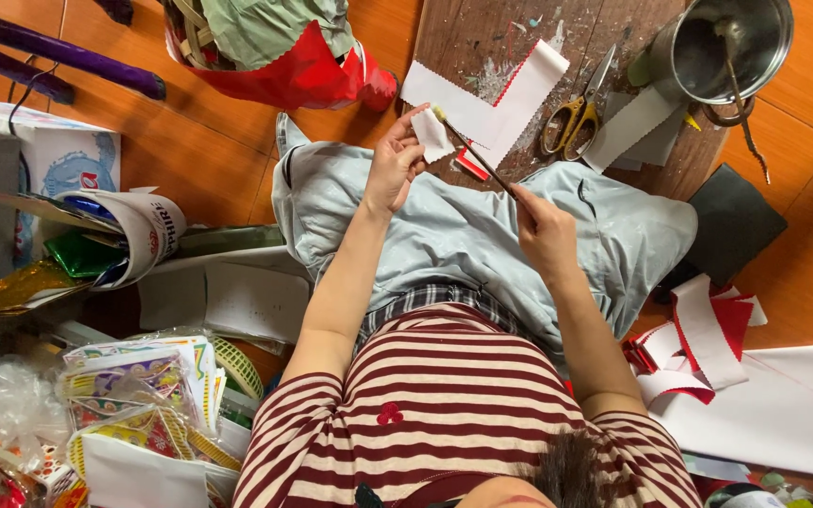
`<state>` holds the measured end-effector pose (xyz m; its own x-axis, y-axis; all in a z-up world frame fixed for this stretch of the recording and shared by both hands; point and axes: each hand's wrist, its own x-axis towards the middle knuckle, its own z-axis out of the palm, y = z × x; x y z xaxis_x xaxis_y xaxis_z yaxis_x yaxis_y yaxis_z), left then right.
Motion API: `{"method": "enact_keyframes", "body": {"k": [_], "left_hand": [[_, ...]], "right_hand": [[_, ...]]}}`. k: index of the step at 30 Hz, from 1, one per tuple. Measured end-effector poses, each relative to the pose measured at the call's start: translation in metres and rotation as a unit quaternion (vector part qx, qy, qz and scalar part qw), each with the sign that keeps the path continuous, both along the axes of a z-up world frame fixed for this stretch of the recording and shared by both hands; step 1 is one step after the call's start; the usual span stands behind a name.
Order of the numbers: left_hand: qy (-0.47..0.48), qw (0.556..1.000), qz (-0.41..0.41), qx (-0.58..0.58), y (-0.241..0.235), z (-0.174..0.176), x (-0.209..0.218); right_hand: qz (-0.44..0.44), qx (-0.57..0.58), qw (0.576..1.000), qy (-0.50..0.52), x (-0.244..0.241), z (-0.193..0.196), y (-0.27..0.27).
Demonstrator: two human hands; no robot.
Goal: The person is crafting paper ornaments by cutting paper strips and gluing them onto a red paper horse figure.
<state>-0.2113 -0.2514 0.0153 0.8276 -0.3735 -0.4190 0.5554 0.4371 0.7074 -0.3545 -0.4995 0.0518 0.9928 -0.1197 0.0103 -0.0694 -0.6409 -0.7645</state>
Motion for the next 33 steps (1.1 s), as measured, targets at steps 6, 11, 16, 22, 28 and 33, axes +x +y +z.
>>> {"method": "enact_keyframes", "body": {"k": [6, 11, 16, 22, 28, 33], "left_hand": [[0.026, 1.000, 0.009, 0.014, -0.001, 0.014, 0.006], [0.030, 1.000, 0.003, -0.004, 0.001, 0.003, 0.005], [-0.025, 0.996, 0.005, -0.090, 0.010, -0.028, 0.004], [0.083, 0.995, 0.057, -0.002, 0.010, 0.009, 0.015], [-0.019, 0.999, 0.029, -0.005, 0.009, -0.011, 0.009], [0.012, 1.000, 0.003, -0.003, 0.004, -0.004, 0.007]], "right_hand": [[-0.031, 0.025, 0.999, -0.032, 0.005, 0.010, 0.006], [0.013, -0.024, 1.000, -0.002, -0.002, -0.026, 0.004], [-0.020, 0.023, 0.998, -0.057, -0.004, -0.010, 0.006], [0.056, -0.028, 0.997, -0.039, -0.027, -0.009, 0.000], [0.007, -0.040, 0.999, -0.002, -0.016, -0.009, -0.009], [0.024, -0.050, 0.995, -0.083, 0.007, -0.019, -0.013]]}}
